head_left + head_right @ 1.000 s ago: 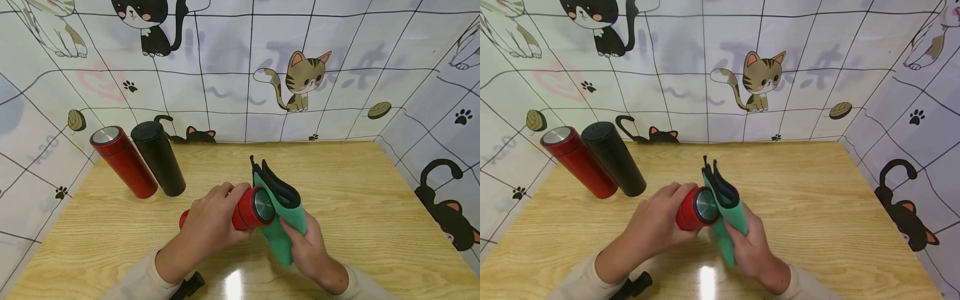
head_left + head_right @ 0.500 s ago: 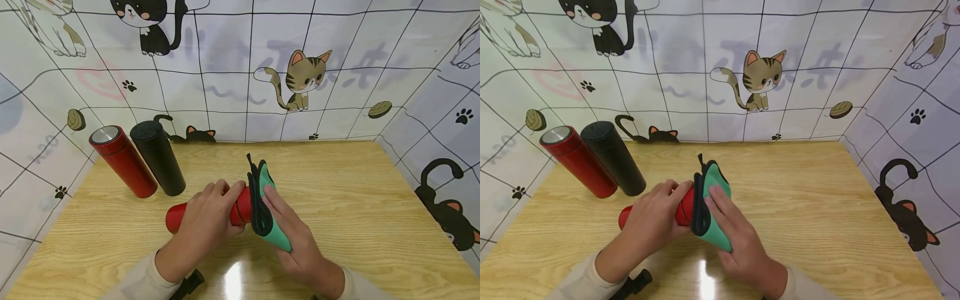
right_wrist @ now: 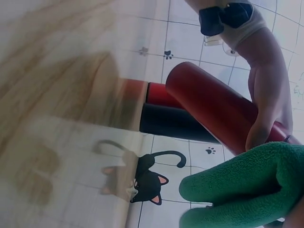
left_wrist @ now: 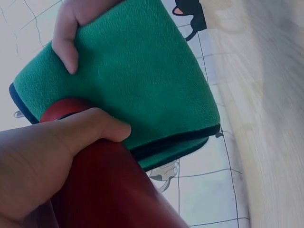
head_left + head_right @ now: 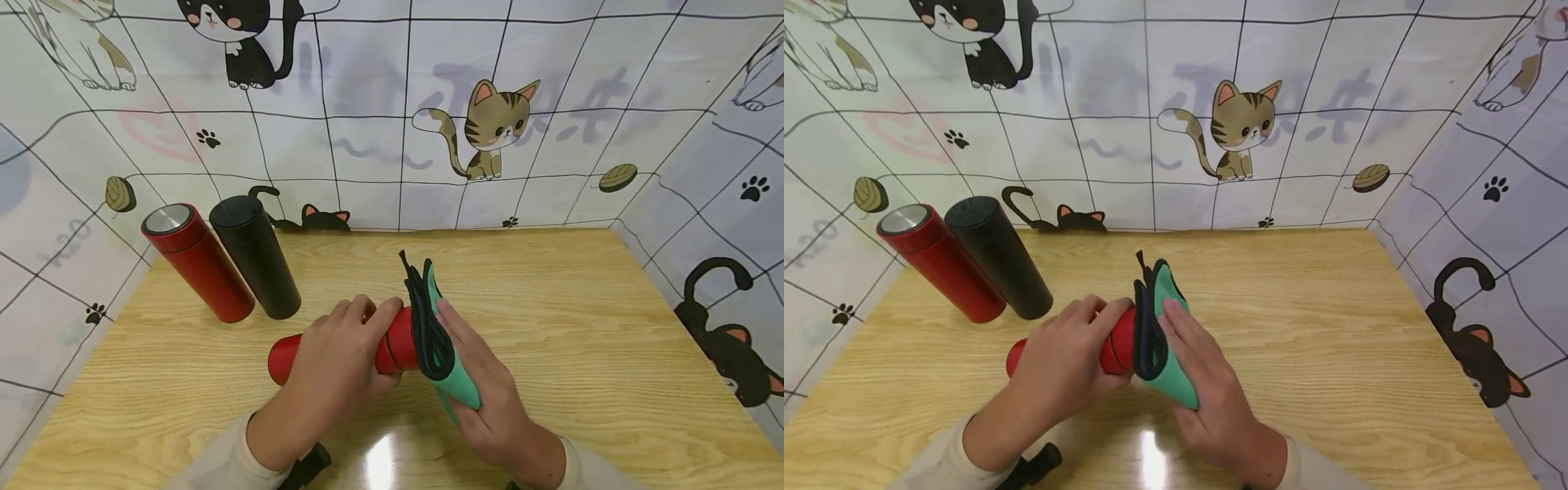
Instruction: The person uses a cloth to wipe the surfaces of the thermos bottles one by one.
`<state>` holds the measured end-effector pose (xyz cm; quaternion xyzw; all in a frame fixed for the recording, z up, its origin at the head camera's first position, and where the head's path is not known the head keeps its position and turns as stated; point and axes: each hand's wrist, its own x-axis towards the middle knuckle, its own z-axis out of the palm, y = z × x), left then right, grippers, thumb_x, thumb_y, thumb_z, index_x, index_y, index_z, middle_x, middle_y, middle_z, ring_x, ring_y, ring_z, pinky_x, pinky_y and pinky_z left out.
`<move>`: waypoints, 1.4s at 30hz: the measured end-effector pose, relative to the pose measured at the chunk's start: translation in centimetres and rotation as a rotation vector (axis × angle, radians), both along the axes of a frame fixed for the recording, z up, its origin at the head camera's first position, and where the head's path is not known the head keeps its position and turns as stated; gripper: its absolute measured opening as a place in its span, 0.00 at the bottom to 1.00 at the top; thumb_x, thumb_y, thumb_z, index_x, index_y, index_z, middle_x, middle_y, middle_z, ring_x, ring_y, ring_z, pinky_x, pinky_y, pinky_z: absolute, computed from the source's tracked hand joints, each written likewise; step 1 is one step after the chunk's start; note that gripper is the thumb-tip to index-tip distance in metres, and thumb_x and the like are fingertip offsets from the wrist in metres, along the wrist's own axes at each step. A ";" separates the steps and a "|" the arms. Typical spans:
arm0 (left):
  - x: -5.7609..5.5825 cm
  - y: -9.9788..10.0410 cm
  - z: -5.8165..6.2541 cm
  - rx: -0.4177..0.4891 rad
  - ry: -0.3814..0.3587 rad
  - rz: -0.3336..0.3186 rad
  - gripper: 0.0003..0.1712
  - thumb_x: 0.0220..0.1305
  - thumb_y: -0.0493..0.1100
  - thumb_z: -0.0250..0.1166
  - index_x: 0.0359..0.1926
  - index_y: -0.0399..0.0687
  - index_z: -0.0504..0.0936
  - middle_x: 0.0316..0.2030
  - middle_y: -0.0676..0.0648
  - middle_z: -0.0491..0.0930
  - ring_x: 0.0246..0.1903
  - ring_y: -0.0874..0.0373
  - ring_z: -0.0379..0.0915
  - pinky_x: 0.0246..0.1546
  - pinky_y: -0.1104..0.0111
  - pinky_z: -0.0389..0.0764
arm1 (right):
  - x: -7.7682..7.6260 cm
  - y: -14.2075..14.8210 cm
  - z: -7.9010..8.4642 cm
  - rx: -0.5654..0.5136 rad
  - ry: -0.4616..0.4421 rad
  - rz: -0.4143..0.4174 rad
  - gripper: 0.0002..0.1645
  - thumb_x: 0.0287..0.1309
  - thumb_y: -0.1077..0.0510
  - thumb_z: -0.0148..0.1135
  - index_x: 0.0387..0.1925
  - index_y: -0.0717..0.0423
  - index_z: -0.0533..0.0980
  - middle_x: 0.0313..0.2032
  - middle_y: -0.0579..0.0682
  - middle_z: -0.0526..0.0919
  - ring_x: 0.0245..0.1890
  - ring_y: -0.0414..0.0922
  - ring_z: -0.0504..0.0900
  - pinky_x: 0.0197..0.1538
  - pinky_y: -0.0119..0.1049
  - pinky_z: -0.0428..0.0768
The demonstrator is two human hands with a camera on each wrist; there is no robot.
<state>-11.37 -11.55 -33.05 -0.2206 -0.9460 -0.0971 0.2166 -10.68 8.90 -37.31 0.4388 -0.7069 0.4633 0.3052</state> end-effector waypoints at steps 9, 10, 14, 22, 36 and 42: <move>-0.3 -0.1 -0.2 0.039 0.005 0.003 0.42 0.35 0.54 0.80 0.55 0.57 0.75 0.33 0.51 0.78 0.27 0.58 0.73 0.22 0.64 0.80 | -0.2 -0.3 0.1 -0.033 0.088 0.033 0.27 0.68 0.63 0.45 0.62 0.80 0.68 0.71 0.65 0.66 0.74 0.53 0.63 0.76 0.38 0.61; -0.3 -0.1 -0.2 0.051 0.002 0.000 0.42 0.35 0.54 0.80 0.55 0.57 0.75 0.33 0.51 0.78 0.27 0.58 0.74 0.22 0.64 0.80 | -0.3 -0.3 0.1 -0.057 0.072 0.067 0.28 0.69 0.63 0.45 0.62 0.82 0.66 0.71 0.66 0.66 0.74 0.53 0.63 0.76 0.38 0.62; -0.1 0.0 0.1 0.101 -0.015 -0.019 0.43 0.35 0.57 0.80 0.56 0.58 0.75 0.33 0.53 0.78 0.29 0.60 0.75 0.23 0.66 0.80 | -0.3 0.0 0.0 -0.159 -0.107 0.227 0.29 0.67 0.71 0.45 0.67 0.84 0.57 0.73 0.65 0.63 0.74 0.51 0.64 0.74 0.37 0.65; 0.8 0.0 0.6 0.281 -0.108 -0.122 0.45 0.36 0.57 0.82 0.58 0.57 0.73 0.42 0.56 0.81 0.38 0.65 0.79 0.32 0.67 0.84 | 1.4 0.8 -0.9 -0.273 -0.504 0.206 0.34 0.60 0.85 0.38 0.66 0.68 0.65 0.60 0.42 0.78 0.59 0.35 0.78 0.60 0.30 0.79; 2.1 -1.1 2.4 0.913 -0.210 -0.357 0.44 0.41 0.45 0.83 0.60 0.47 0.70 0.51 0.51 0.81 0.48 0.57 0.80 0.48 0.64 0.85 | -0.3 0.2 -1.7 -0.117 -1.083 0.185 0.25 0.78 0.57 0.43 0.69 0.63 0.62 0.58 0.64 0.76 0.51 0.43 0.84 0.52 0.39 0.85; 1.4 -1.2 1.8 1.165 -0.071 -0.540 0.39 0.48 0.42 0.79 0.56 0.31 0.70 0.44 0.45 0.83 0.43 0.54 0.81 0.45 0.65 0.85 | -1.1 0.3 -2.1 -0.175 -1.377 0.169 0.29 0.77 0.47 0.43 0.67 0.64 0.60 0.49 0.55 0.82 0.45 0.44 0.86 0.49 0.40 0.85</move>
